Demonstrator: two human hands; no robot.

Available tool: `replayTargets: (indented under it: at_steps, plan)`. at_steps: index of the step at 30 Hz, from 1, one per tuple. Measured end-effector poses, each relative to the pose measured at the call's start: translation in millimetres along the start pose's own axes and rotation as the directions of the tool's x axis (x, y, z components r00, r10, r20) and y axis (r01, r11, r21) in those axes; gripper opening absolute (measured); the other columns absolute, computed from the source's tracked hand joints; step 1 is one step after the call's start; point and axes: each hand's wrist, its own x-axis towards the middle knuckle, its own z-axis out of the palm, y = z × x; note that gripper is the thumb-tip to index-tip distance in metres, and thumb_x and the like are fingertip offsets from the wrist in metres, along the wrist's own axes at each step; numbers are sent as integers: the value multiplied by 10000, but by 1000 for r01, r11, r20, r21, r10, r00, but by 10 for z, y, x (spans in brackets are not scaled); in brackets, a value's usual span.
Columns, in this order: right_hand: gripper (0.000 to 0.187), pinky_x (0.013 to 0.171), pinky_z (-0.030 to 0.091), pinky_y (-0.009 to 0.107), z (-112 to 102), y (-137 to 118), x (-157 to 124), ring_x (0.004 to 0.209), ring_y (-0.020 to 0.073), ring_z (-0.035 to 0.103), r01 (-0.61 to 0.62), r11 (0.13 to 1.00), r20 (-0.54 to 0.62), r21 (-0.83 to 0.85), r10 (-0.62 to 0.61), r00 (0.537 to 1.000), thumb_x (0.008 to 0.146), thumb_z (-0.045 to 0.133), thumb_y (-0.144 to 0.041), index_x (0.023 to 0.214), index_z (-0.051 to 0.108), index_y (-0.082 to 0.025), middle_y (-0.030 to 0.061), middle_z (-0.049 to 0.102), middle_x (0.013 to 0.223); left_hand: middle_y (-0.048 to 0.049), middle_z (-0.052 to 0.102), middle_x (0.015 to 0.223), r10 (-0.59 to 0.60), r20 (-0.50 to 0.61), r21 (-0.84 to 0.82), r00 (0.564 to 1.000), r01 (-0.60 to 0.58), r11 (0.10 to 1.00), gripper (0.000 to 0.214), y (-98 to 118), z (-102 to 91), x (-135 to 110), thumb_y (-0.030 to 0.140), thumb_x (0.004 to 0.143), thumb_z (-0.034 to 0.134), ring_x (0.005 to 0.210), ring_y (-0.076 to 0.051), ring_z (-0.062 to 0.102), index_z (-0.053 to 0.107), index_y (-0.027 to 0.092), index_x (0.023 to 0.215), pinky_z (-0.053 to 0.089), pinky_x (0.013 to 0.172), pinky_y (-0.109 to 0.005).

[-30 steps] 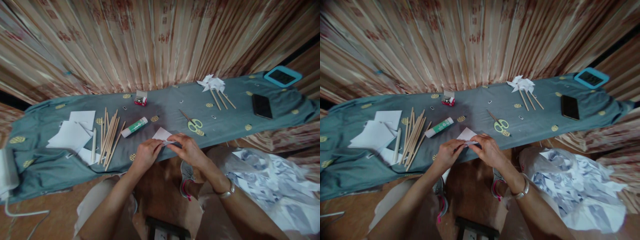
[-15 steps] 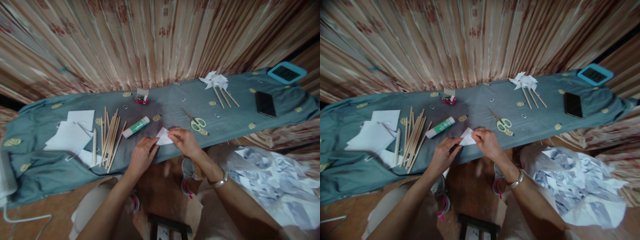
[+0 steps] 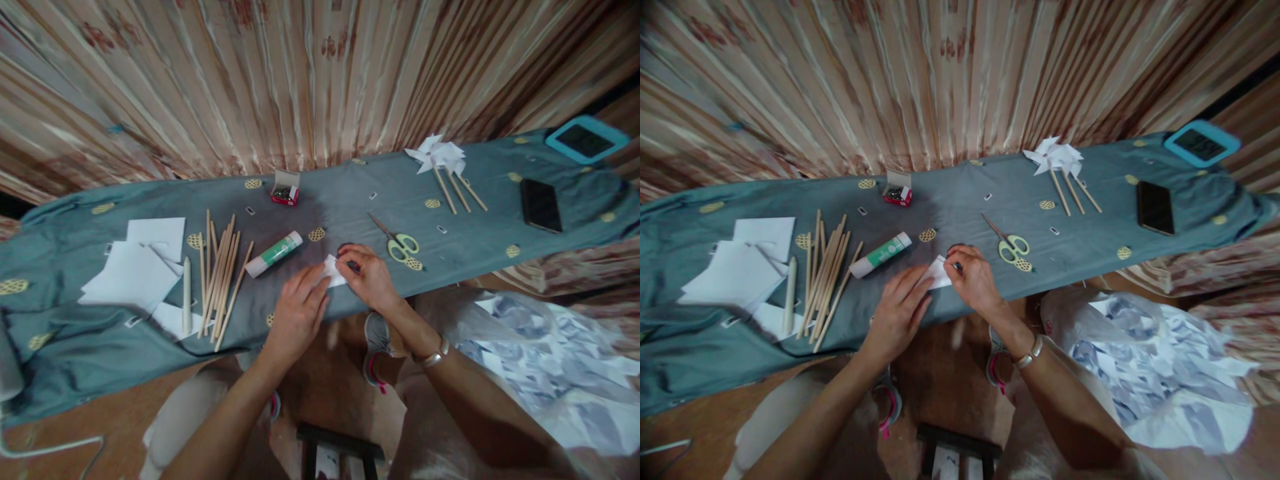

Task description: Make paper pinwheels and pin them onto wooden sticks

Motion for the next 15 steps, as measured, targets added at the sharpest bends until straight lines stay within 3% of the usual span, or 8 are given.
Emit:
replayTargets:
  at_steps: [4, 8, 15]
  plan:
    - [103, 916, 500, 371, 24, 0, -25, 981, 232, 646, -4, 1000, -35, -20, 3, 999, 863, 591, -204, 788, 662, -205, 95, 726, 1034, -196, 565, 1413, 136, 64, 63, 989, -140, 988, 403, 174, 138, -115, 118, 966, 437, 1422, -282, 425, 472, 85, 1366, 437, 1124, -508]
    - [118, 901, 506, 373, 53, -17, -27, 967, 230, 641, -24, 999, -58, -44, 22, 998, 869, 572, -215, 777, 644, -222, 86, 721, 1027, -209, 506, 1474, 106, 130, 137, 986, -124, 983, 469, 208, 224, -192, 153, 973, 431, 1462, -276, 360, 395, 58, 1431, 402, 1161, -483]
    - [116, 906, 507, 381, 95, -50, -15, 958, 237, 641, -22, 997, -107, -73, 14, 994, 850, 558, -183, 758, 621, -215, 98, 716, 992, -196, 411, 1546, 70, 191, 140, 979, -98, 985, 582, 187, 200, -186, 197, 984, 423, 1504, -277, 244, 241, 88, 1526, 358, 1187, -521]
